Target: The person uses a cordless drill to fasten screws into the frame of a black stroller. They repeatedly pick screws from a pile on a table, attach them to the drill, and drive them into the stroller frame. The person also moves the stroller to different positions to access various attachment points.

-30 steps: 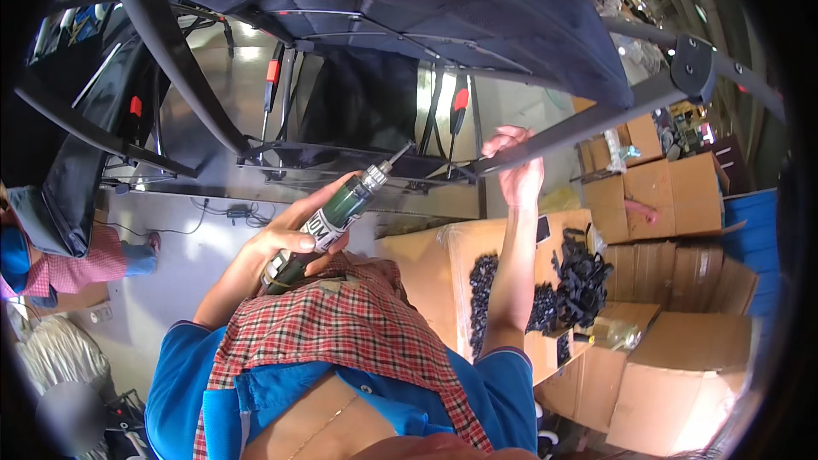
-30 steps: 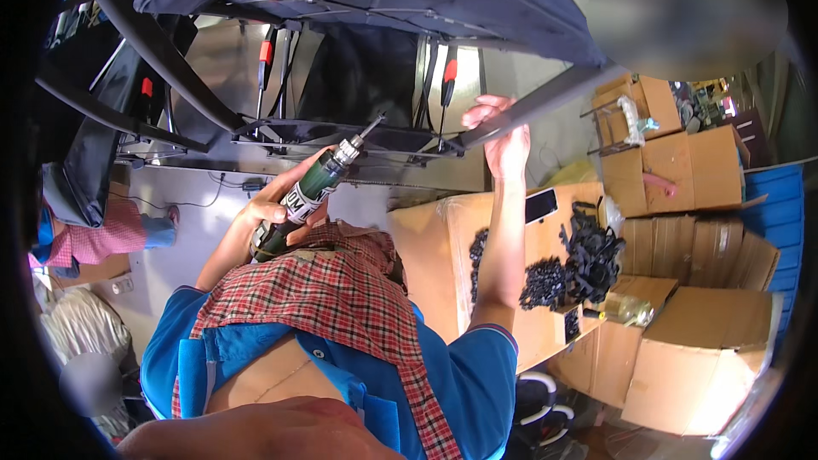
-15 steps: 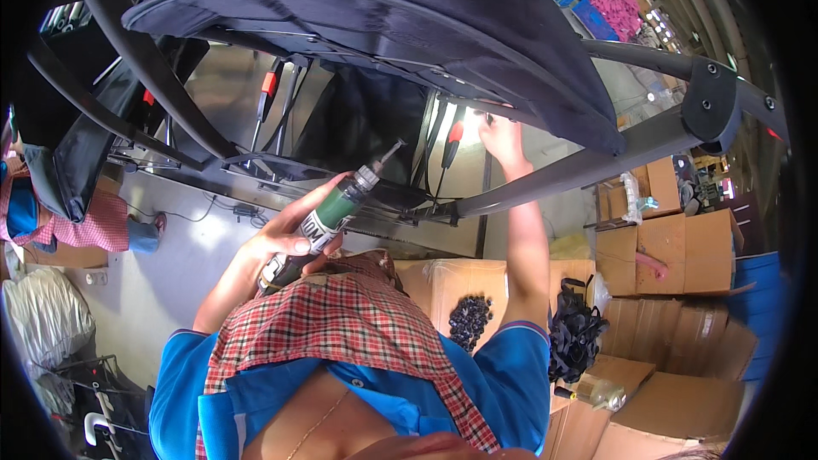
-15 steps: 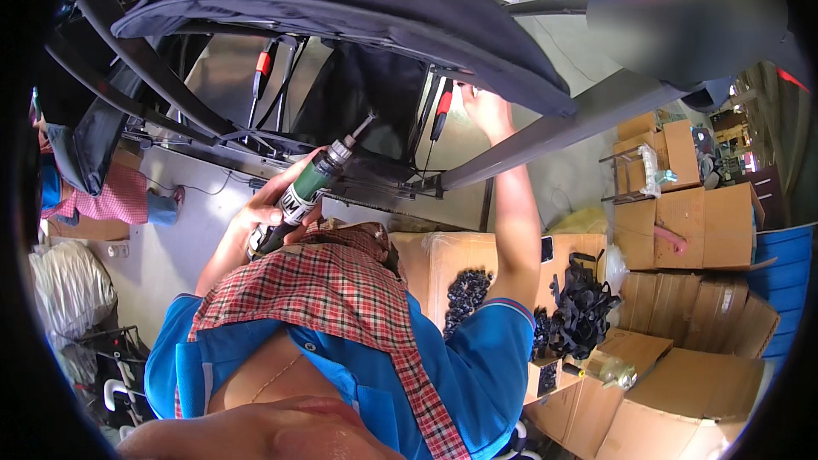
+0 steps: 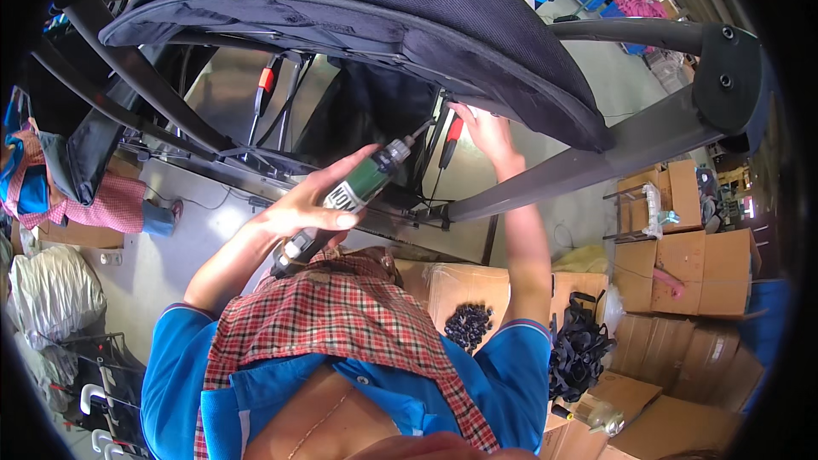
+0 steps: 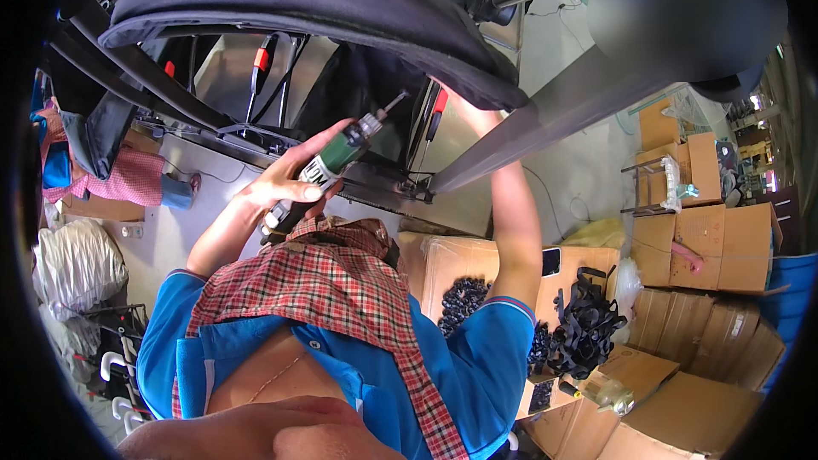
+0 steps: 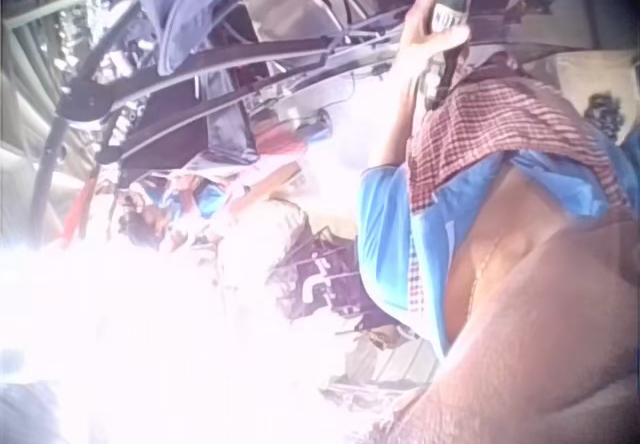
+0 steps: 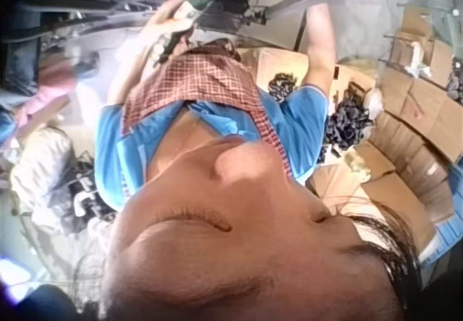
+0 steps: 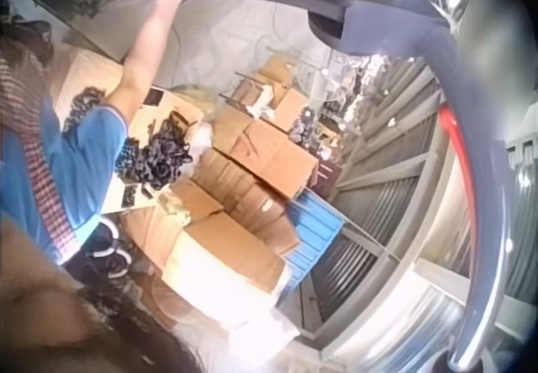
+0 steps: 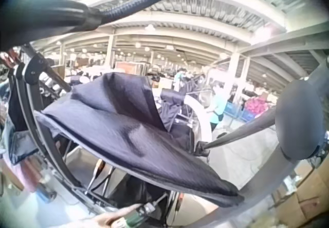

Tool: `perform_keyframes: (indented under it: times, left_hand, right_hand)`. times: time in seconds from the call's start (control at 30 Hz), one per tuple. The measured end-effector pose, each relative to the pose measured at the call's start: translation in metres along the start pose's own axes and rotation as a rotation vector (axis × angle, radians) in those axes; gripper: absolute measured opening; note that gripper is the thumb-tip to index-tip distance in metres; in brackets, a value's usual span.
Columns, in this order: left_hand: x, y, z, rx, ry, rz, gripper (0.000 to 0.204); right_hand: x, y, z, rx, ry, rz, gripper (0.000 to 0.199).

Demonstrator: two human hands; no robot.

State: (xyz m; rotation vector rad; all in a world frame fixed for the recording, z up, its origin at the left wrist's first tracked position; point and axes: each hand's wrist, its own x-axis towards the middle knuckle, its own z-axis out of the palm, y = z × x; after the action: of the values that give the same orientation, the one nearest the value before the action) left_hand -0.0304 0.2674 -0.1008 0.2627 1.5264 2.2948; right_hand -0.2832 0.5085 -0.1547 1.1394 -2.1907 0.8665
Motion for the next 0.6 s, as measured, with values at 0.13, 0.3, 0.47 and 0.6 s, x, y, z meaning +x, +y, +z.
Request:
perform_keyframes:
  times: [0.13,0.3,0.47,0.6]
  left_hand:
    - [0.018,0.004,0.005,0.090,0.015,-0.024,0.101]
    - [0.040,0.003,0.011,0.125,0.060,-0.030,0.097]
    - [0.048,0.000,0.012,0.130,0.077,-0.003,0.098]
    - [0.052,-0.001,0.012,0.130,0.093,-0.005,0.098]
  right_hand:
    - [0.002,-0.022,0.010,0.091,0.126,-0.003,0.027]
    - [0.002,-0.028,0.025,0.011,0.227,0.110,0.027]
    - [0.000,-0.033,0.028,0.002,0.208,0.210,0.028]
    - [0.000,-0.035,0.026,-0.018,0.222,0.193,0.030]
